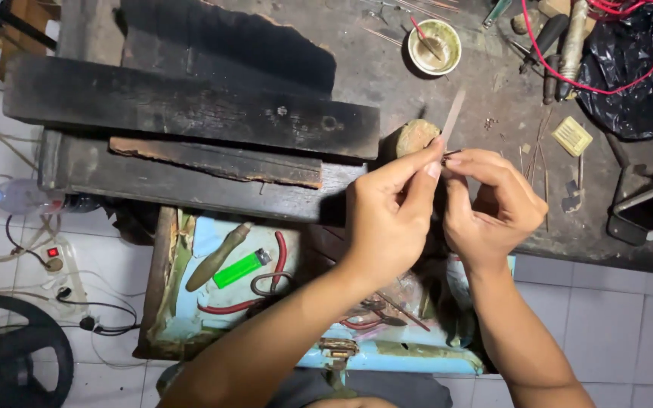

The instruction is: Filing and shaping a small metal jewelry component using a hand file at a workbench.

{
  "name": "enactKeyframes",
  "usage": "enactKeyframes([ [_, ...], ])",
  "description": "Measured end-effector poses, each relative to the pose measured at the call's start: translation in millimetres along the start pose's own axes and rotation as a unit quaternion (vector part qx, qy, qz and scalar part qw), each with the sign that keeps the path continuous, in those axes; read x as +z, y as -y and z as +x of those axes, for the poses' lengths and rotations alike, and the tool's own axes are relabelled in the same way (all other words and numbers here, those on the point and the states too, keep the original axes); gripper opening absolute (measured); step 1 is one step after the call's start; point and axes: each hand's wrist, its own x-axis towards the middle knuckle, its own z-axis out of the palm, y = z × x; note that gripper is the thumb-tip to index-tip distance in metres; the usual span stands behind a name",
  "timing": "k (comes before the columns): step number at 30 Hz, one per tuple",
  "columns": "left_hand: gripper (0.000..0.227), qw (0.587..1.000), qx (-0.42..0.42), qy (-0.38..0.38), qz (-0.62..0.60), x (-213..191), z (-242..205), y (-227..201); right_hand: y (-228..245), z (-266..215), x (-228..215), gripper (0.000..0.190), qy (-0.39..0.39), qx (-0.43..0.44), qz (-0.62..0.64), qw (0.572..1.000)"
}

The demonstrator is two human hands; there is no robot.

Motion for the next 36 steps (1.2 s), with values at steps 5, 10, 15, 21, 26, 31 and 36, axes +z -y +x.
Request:
enactKeyframes([
  [5,0.032,1.0,-0.015,0.004,0.005,-20.7,-48.6,-22.4,1.4,0.0,-1.4,0.022,0.007,0.005,-0.005,1.0],
  [10,0.032,0.998,0.024,0.027,0.053,-11.1,-28.2,-18.1,0.5,1.1,-1.6,0.022,0.003,-0.001,0.002,1.0],
  [15,0.031,1.0,0.012,0.0,0.009,-7.3,-15.7,-3.5,2.1,2.2,-1.2,0.022,0.005,-0.004,0.004,1.0],
  [21,0.031,0.999,0.002,0.007,0.047,-17.2,-46.2,-27.5,-0.5,1.4,-3.1,0.019,0.013,0.004,0.003,1.0],
  [26,0.03,0.998,0.034,-0.004,0.054,0.5,-8.5,-4.9,-0.6,1.6,-0.9,0.022,0.001,-0.002,0.006,1.0],
  [31,0.031,0.997,0.053,-0.004,0.064,-16.8,-44.6,-25.5,1.1,0.0,-2.1,0.021,0.007,0.004,-0.004,1.0],
  [36,0.028,0.991,0.064,-0.009,0.12,-10.1,-32.6,-21.9,-0.9,1.2,-0.1,0.022,-0.002,0.002,-0.009,1.0],
])
